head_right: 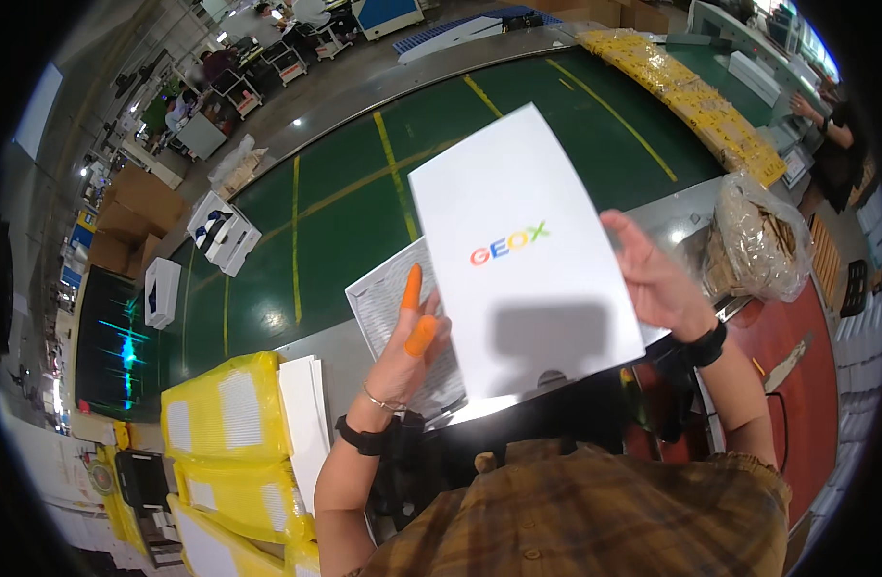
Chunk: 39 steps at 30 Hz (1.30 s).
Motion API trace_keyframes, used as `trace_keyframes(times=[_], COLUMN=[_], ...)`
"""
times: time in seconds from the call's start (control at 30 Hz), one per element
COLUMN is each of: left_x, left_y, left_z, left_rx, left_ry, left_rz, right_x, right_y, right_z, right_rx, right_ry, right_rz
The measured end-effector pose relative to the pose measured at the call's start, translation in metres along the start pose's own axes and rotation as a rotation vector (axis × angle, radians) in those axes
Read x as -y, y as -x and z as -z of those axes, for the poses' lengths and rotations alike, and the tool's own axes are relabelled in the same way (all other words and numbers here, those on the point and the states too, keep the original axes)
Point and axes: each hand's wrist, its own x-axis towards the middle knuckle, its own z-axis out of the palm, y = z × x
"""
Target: The recorder is seen packing shoes into boxes on a conveyor belt in a shoe manufacturing facility.
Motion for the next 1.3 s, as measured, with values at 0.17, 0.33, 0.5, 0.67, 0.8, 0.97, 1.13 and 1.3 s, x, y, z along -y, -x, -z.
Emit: trace_keyframes(times=[0.17, 0.33, 0.5, 0.67, 0.8, 0.97, 1.13, 1.3], left_x=[-0.002, 0.018, 0.053, 0.071, 0.094, 0.119, 0.057, 0.044], left_y=[0.004, 0.035, 0.063, 0.064, 0.071, 0.076, 0.089, 0.078], left_z=[-0.014, 0.027, 0.077, 0.070, 0.081, 0.087, 0.015, 0.022], left_rx=[-0.147, -0.383, -0.463, -0.510, -0.526, -0.489, -0.574, -0.559], left_ry=[-0.032, -0.236, -0.682, -0.029, 0.218, 0.635, 0.594, 0.394], left_rz=[0.069, 0.025, 0.004, -0.061, 0.007, 0.081, 0.285, 0.383], right_x=[-0.063, -0.117, -0.181, -0.201, -0.212, -0.206, -0.202, -0.190], right_y=[0.000, -0.054, -0.097, -0.110, -0.117, -0.116, -0.053, -0.028], right_z=[0.014, -0.004, -0.016, -0.005, -0.011, -0.017, -0.022, -0.031], right_rx=[-0.110, 0.047, -0.038, -0.026, -0.013, 0.036, -0.176, -0.398], right_ry=[-0.057, 0.412, 0.786, 1.014, 1.058, 0.798, 0.333, -0.043], right_rz=[-0.249, -0.320, -0.223, -0.023, 0.056, 0.014, -0.300, -0.454])
